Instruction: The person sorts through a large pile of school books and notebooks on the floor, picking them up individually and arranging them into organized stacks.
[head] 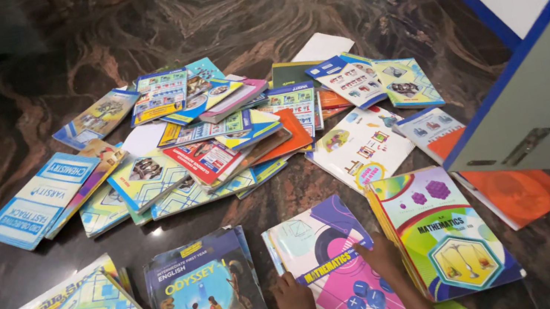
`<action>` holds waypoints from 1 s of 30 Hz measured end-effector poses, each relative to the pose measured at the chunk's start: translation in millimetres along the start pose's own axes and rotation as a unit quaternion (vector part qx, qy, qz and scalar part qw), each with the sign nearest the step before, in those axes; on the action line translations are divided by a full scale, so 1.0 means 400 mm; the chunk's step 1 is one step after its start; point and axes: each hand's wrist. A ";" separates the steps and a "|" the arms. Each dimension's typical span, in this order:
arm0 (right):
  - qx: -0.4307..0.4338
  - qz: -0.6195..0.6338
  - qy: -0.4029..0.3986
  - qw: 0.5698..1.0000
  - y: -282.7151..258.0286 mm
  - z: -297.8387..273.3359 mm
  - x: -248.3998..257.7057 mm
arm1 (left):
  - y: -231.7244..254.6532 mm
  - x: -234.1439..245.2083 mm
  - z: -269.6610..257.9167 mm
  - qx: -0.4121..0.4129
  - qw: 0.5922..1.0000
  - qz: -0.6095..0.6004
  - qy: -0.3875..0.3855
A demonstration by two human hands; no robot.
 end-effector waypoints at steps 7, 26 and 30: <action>0.030 0.050 0.002 0.998 -0.014 -0.017 0.024 | 0.007 -0.071 0.007 0.037 0.999 -0.024 0.008; 0.052 0.002 0.005 0.999 -0.053 -0.050 0.043 | -0.023 -0.066 -0.036 0.000 0.990 -0.093 -0.108; 0.257 0.062 0.169 0.949 -0.055 -0.067 0.049 | -0.005 -0.107 -0.051 0.023 0.991 -0.133 -0.005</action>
Point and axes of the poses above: each hand's wrist, its own z-axis towards the middle knuckle, its own x-axis out of the back of the hand, y = z × x, and after that the axes turned 3 degrees about z, right-handed
